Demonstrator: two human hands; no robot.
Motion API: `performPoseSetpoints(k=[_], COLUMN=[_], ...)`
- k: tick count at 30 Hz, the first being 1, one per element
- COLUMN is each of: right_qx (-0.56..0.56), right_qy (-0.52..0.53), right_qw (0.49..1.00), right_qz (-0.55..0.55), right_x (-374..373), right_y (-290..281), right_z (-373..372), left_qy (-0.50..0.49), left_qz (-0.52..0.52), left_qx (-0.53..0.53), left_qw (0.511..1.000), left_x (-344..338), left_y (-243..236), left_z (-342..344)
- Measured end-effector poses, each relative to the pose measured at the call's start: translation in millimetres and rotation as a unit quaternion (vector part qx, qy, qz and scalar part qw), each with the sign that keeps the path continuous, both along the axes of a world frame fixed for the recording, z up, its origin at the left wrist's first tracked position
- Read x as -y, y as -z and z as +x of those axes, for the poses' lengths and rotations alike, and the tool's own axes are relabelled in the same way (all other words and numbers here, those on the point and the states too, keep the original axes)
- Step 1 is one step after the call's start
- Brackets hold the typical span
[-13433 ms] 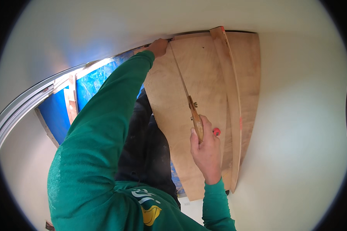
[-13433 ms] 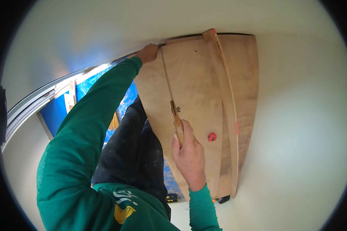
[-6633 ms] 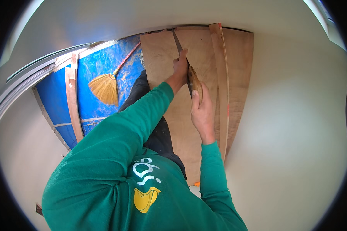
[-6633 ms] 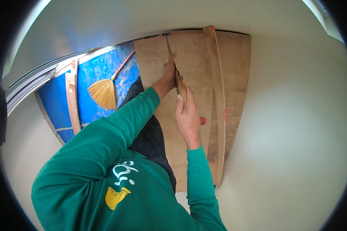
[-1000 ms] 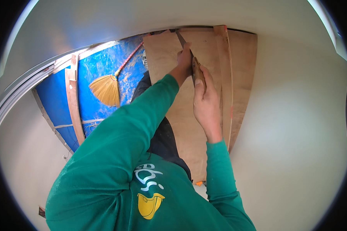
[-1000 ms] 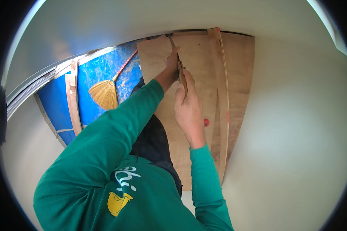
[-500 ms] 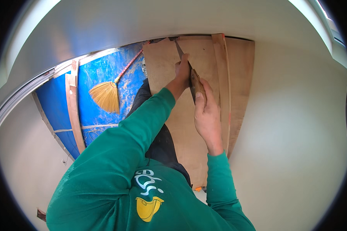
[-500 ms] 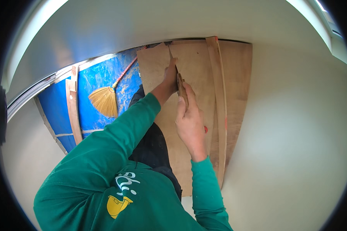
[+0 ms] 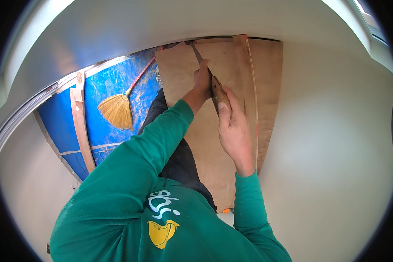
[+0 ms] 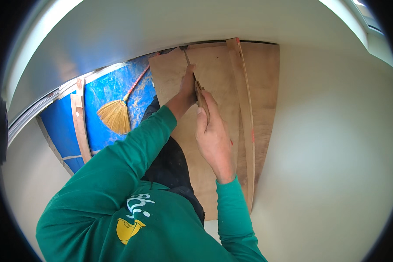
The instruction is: The person installs wooden panels on a wall using a cordless drill to drive screws. They position the panels, mark alignment lines with a pencil, and cut the wood with a hand saw to fit the space.
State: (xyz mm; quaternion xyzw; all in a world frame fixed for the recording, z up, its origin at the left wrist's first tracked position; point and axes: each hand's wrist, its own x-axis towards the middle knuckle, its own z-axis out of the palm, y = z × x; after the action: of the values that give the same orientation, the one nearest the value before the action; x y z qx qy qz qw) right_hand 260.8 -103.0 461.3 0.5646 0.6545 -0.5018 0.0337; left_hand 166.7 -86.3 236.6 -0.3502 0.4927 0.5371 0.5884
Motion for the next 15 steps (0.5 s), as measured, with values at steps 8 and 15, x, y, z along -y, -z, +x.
performPoseSetpoints(k=[8, 15], right_qx=[-0.083, -0.031], right_qy=[-0.013, -0.018], right_qw=[0.988, 0.999], right_qz=[0.129, 0.032], right_x=[7, 6], right_y=[32, 7], right_z=[10, 4], left_qy=[-0.031, -0.016], left_qz=[0.017, 0.025], left_qx=[-0.048, -0.041], left_qw=[0.998, 0.999], left_x=[1, 5], left_y=[2, 0], left_z=[2, 3])
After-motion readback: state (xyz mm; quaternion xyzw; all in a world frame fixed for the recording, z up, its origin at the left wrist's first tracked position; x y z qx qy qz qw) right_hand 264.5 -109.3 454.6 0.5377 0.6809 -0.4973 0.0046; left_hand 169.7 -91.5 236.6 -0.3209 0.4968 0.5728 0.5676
